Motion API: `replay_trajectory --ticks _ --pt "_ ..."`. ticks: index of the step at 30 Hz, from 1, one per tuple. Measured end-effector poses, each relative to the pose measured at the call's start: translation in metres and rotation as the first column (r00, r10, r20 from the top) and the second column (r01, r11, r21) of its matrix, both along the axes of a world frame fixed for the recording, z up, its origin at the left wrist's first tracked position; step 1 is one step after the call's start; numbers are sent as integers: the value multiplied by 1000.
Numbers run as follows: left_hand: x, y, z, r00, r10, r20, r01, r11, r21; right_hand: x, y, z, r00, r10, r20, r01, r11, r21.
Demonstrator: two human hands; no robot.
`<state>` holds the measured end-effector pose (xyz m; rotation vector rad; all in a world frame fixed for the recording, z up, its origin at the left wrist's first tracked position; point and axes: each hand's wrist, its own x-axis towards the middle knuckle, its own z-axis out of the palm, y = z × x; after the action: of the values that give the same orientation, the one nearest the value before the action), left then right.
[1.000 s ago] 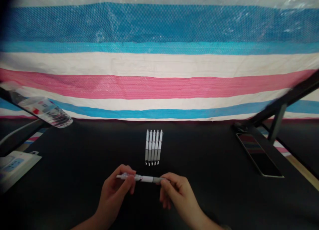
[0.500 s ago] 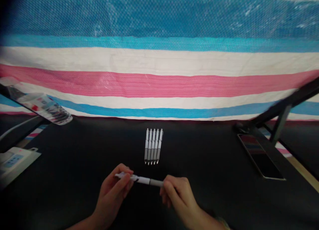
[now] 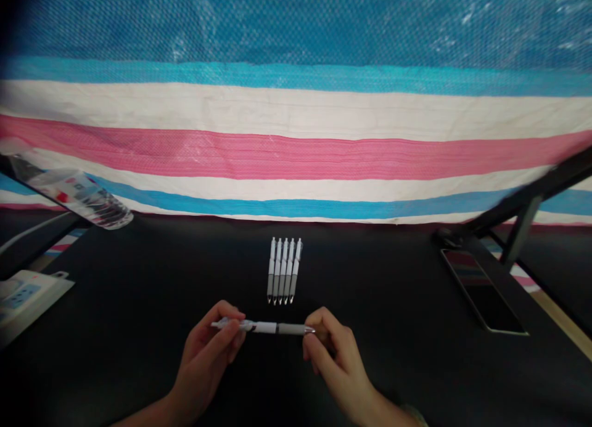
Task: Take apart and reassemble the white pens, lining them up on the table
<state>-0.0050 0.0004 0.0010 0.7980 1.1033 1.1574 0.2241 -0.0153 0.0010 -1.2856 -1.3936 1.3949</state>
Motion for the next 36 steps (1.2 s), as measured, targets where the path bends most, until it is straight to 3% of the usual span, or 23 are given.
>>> replay_trajectory --ticks 3,8,14,25,32,36 --pt "-1 -1 -1 1000 -4 7 4 1000 0 0 0 1 999 44 28 -44 999 1" --pt "-1 -1 -2 1000 -4 16 4 1000 3 0 2 1 1000 -9 -7 9 1000 -11" --pt "0 0 -2 999 0 36 0 1000 3 -1 2 2 1000 24 -12 -25 998 -49" --pt "-2 4 -2 1000 7 -8 -7 1000 20 -5 7 -5 977 -37 -211 -2 983 -184" --pt "-2 7 7 998 61 10 -61 998 6 -3 8 -1 963 -155 -220 150 988 -38" --pt "-3 9 12 995 100 26 -100 995 5 2 6 -2 946 -235 -222 236 972 -26"
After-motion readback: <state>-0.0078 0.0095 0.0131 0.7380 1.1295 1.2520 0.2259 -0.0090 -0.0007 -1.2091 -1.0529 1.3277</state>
